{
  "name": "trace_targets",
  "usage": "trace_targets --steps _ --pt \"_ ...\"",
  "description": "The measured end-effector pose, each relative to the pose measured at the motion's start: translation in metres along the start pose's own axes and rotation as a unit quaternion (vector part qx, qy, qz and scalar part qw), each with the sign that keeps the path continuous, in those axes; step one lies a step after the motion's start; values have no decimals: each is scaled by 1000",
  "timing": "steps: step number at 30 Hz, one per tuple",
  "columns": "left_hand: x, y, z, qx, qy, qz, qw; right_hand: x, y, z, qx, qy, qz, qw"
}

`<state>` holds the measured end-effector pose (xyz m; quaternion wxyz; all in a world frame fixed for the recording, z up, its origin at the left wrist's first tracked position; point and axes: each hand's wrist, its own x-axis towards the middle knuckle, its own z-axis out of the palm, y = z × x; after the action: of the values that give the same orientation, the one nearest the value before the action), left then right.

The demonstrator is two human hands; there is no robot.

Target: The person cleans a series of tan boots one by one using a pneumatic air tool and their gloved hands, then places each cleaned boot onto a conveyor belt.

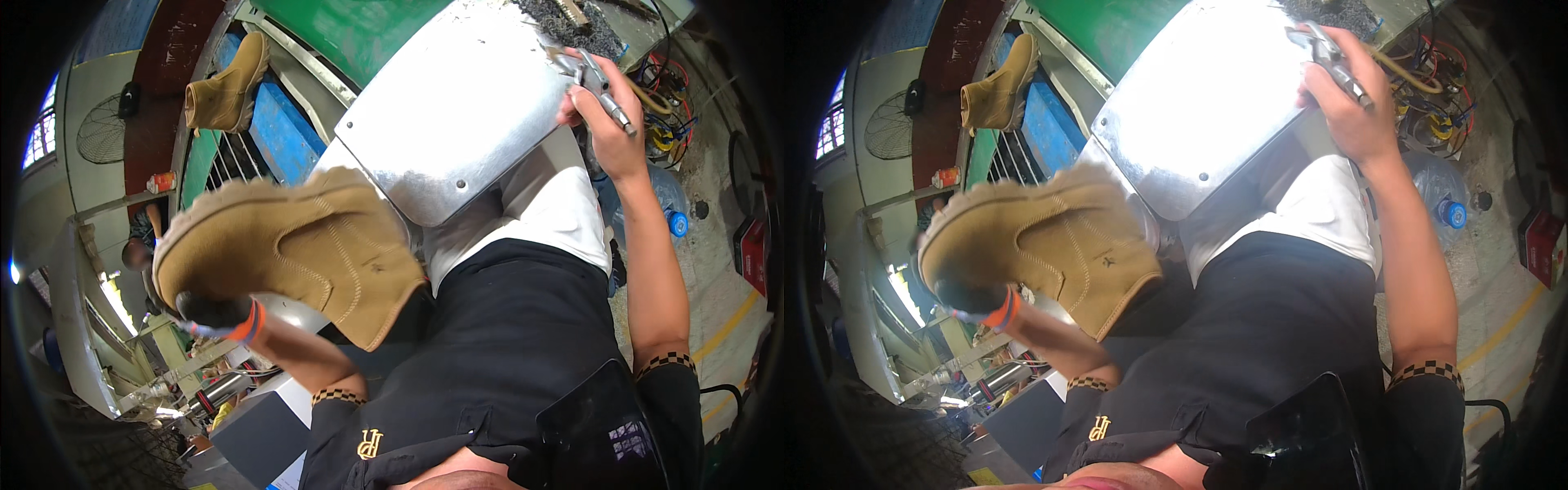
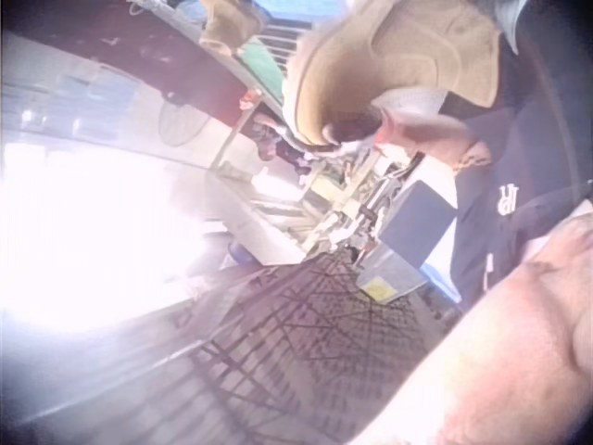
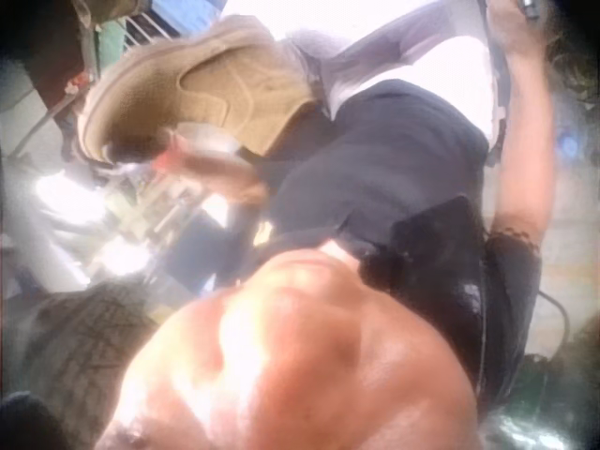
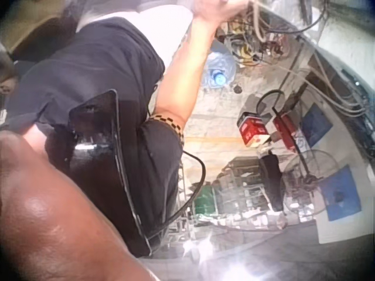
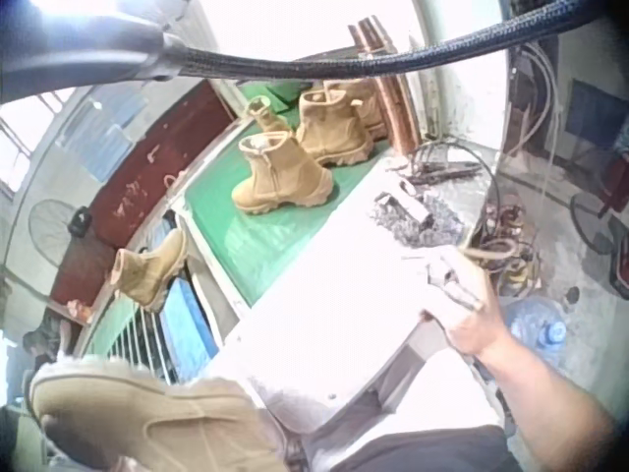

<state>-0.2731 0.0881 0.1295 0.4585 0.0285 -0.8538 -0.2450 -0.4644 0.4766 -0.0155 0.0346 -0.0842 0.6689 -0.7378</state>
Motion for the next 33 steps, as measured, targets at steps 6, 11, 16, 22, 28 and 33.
trace_targets --steps 6,11,16,22,28,33 --pt "29 -7 64 -181 -47 -67 980 -6 -48 65 11 -226 -135 965" --pt "51 -22 76 -156 -112 15 981 -2 -96 115 92 -314 -212 921" --pt "62 -33 81 -108 -140 70 982 49 -92 185 209 -347 -433 805" --pt "69 -52 92 -243 -136 -57 959 34 -72 180 136 -252 -274 918" --pt "72 -82 102 -331 -150 -95 927 15 -36 149 86 -290 -158 940" --pt "79 -103 107 -327 -191 -101 920 -9 -9 135 125 -295 -81 944"
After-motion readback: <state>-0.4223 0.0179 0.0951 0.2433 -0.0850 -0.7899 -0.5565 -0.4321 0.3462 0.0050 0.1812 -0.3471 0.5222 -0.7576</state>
